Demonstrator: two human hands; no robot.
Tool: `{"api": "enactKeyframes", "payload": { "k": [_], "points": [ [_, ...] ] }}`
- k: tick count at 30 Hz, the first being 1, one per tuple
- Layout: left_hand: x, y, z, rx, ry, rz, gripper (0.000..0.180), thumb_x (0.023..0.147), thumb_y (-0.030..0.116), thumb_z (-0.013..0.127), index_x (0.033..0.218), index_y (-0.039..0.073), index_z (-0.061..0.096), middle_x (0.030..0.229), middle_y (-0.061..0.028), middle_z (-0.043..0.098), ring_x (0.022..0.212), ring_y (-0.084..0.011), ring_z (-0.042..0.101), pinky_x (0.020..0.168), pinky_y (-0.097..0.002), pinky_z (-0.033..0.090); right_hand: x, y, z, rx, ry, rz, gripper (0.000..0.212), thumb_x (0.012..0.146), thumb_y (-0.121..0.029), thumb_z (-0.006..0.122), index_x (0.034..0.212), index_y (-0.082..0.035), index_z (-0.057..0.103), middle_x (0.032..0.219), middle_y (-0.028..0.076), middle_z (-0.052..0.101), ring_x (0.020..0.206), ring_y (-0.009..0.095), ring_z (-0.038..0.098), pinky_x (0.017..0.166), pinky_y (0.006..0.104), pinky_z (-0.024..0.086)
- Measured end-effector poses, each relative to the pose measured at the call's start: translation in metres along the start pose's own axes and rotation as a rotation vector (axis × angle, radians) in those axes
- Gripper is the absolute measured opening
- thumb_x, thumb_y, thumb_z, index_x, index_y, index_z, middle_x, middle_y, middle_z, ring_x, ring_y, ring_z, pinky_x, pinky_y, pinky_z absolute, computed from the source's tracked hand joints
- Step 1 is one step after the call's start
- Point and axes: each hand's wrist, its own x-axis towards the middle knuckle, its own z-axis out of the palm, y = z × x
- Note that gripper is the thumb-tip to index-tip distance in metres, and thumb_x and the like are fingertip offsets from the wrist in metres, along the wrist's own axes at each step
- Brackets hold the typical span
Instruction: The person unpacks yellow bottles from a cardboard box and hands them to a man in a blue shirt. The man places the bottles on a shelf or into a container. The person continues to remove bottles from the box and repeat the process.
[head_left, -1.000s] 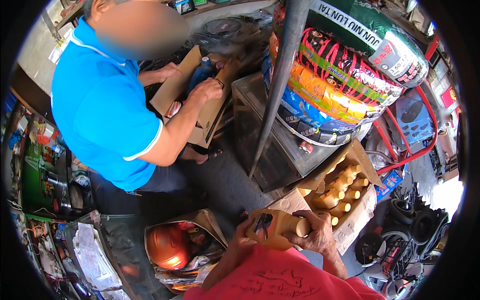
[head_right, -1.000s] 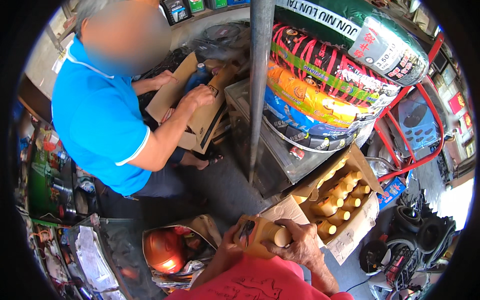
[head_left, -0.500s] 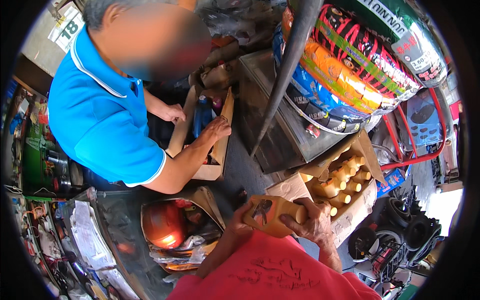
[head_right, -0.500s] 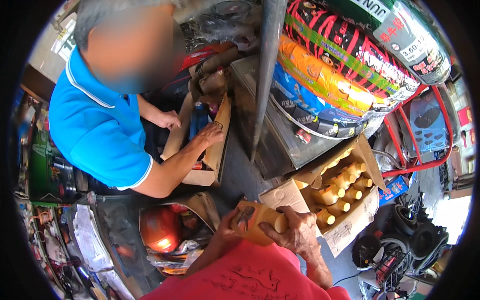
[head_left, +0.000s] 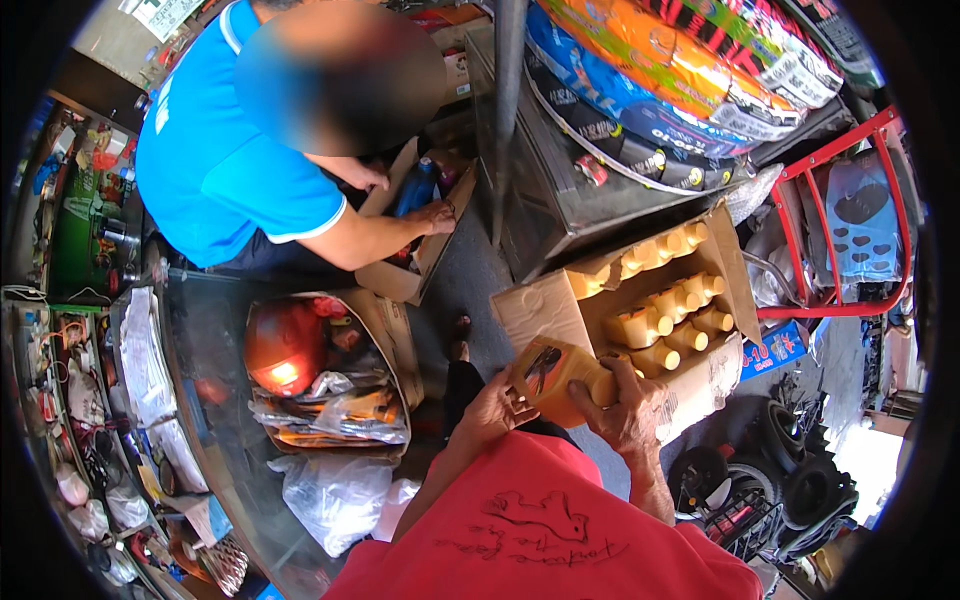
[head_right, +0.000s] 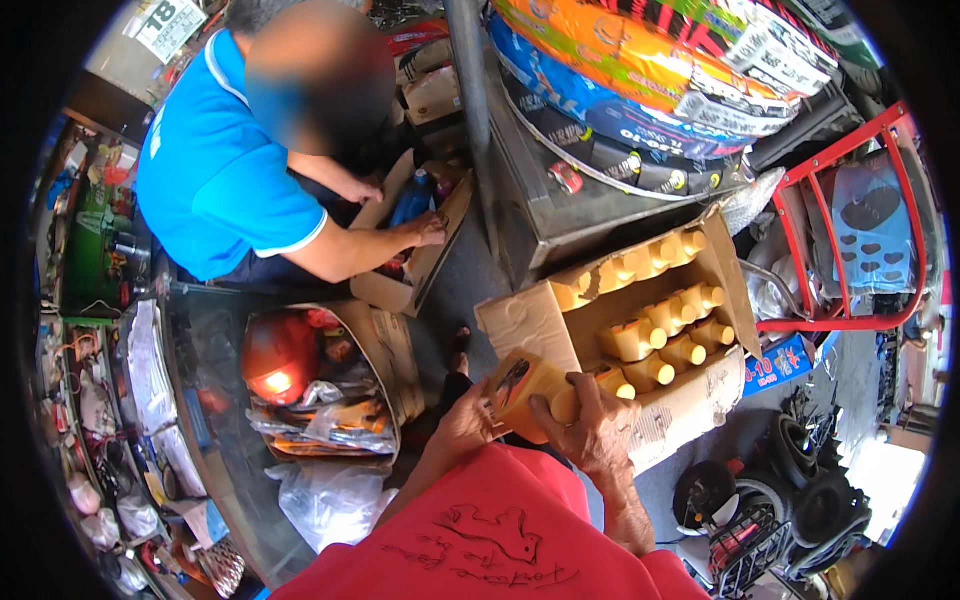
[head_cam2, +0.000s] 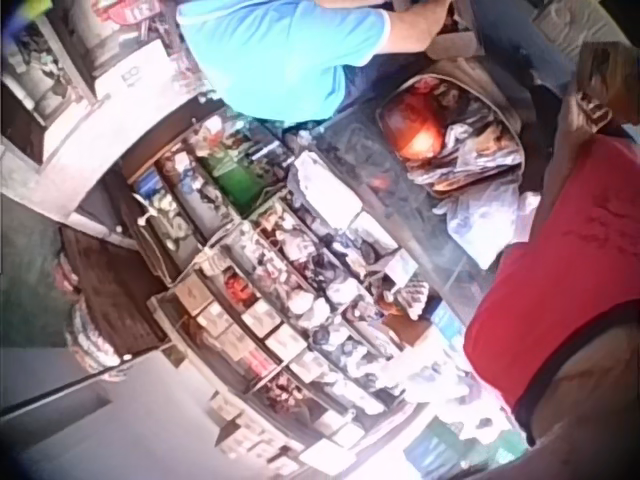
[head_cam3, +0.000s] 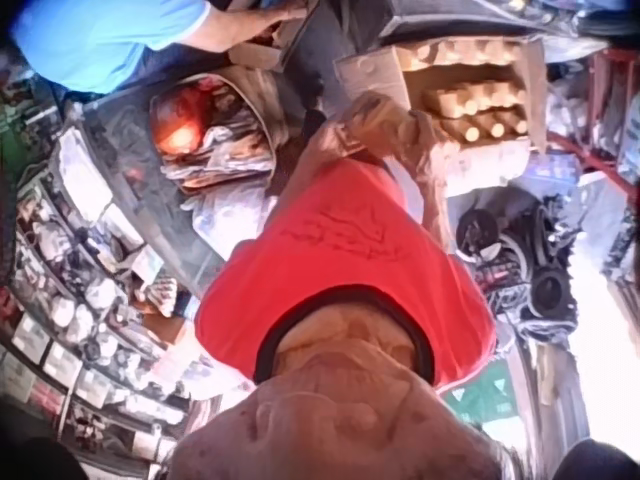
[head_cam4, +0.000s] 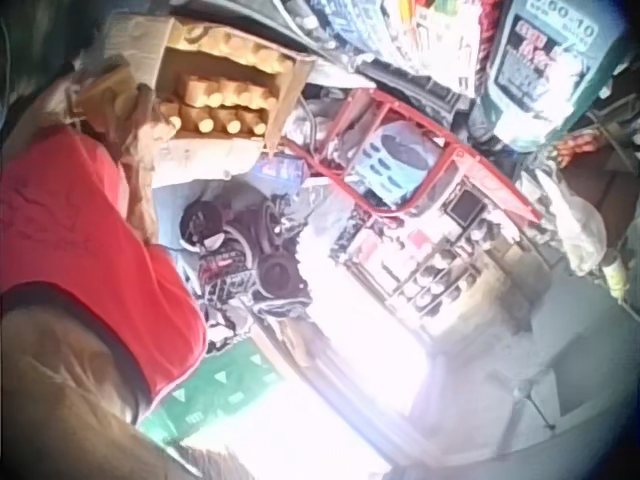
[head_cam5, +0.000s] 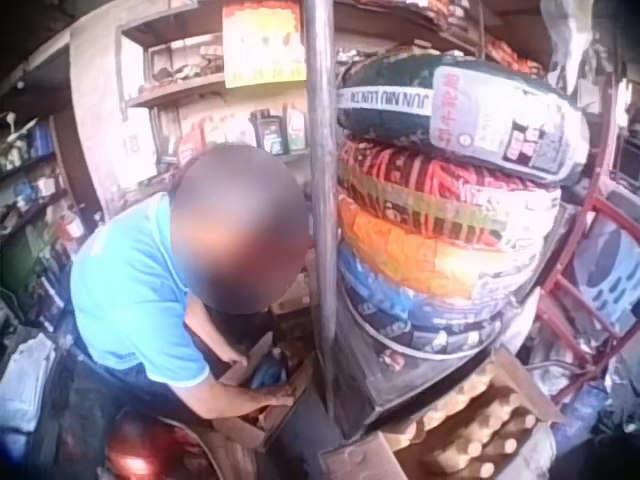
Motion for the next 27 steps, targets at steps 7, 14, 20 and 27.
{"api": "enactKeyframes", "payload": {
  "k": [7,14,20,27],
  "points": [
    [0.006,-0.003,0.037,0.972,0.257,0.142,0.059,0.092,0.038,0.071,0.137,0.006,0.05,0.128,-0.01,0.06,0.116,-0.0261,0.059,0.095,-0.0402,0.051,-0.022,0.04,-0.028,-0.056,0.053,0.043,0.041,0.074,-0.033,0.082,0.097,-0.004,0.065,0.073,0.013,0.071,0.064,0.028,0.071,0.06,0.0373,0.055],
    [-0.01,0.002,0.102,1.661,-0.149,0.833,0.088,0.077,0.029,0.083,0.148,0.003,0.038,0.141,-0.0204,0.048,0.13,-0.0341,0.048,0.107,-0.0432,0.04,-0.018,0.031,-0.034,-0.083,0.171,0.105,0.04,0.075,-0.034,0.081,0.098,-0.004,0.066,0.067,0.013,0.069,0.059,0.028,0.07,0.058,0.0363,0.056],
    [-0.027,-0.002,0.125,1.762,-0.139,1.071,0.11,0.06,0.029,0.089,0.151,0.005,0.032,0.145,-0.0211,0.042,0.133,-0.0392,0.043,0.111,-0.0487,0.035,-0.009,0.011,-0.018,-0.041,0.227,0.145,0.042,0.074,-0.037,0.082,0.097,-0.004,0.068,0.063,0.014,0.067,0.058,0.026,0.07,0.057,0.0354,0.056],
    [-0.037,0.017,0.128,1.685,-0.134,1.486,0.111,0.054,0.018,0.089,0.147,-0.004,0.033,0.138,-0.0227,0.047,0.127,-0.0397,0.048,0.109,-0.0499,0.037,0.014,-0.032,-0.01,-0.009,0.192,0.221,0.038,0.076,-0.031,0.083,0.098,-0.003,0.069,0.075,0.014,0.073,0.065,0.026,0.073,0.063,0.0337,0.058]
  ]
}}
